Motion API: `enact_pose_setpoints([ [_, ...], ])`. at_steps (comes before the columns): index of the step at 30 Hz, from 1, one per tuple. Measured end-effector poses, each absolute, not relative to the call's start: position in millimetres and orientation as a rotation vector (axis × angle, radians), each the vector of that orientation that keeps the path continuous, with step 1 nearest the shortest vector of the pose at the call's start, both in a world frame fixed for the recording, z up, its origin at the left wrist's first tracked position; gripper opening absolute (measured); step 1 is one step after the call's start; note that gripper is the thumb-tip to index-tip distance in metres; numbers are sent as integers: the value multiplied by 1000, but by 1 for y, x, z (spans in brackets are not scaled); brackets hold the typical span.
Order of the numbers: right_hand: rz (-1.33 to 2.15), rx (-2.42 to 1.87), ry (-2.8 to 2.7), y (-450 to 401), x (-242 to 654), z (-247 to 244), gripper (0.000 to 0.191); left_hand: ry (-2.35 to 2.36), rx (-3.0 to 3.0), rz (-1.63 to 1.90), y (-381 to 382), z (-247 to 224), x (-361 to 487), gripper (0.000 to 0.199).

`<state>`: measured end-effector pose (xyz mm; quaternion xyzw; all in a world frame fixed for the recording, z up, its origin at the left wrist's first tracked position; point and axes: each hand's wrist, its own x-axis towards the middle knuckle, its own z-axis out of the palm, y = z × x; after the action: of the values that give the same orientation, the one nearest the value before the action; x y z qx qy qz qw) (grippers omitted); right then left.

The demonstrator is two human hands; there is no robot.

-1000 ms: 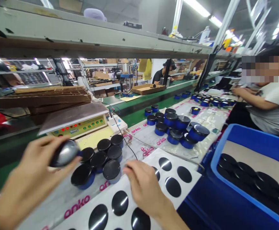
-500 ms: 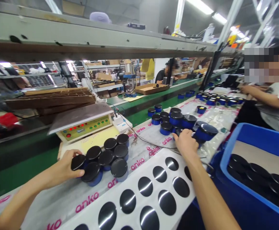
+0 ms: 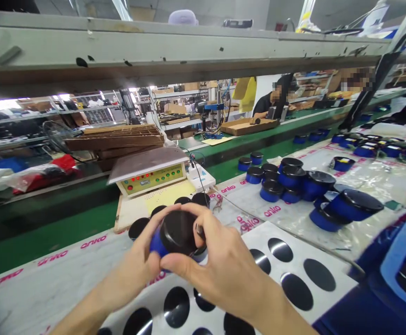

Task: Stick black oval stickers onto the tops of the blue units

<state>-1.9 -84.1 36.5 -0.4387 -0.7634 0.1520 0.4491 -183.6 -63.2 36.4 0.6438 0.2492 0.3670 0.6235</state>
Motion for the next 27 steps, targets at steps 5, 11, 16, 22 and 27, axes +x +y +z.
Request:
enact_pose_setpoints([
  [5, 401, -1052, -1870, -90, -3, 43, 24, 509, 987, 900, -54, 41, -192, 38],
  [11, 152, -896, -2009, -90, -9, 41, 24, 486, 874, 908, -61, 48, -192, 32],
  [16, -49, -939, -2048, -92, -11, 43, 24, 628, 1075, 931, -64, 47, -190, 50],
  [22, -261, -1064, -2058, -98, -9, 42, 25, 909, 1596, 991, -68, 51, -190, 54],
  [27, 76, -1046, -2088, -92, -1, 28, 18, 1050, 2050, 987, -72, 44, -191, 59],
])
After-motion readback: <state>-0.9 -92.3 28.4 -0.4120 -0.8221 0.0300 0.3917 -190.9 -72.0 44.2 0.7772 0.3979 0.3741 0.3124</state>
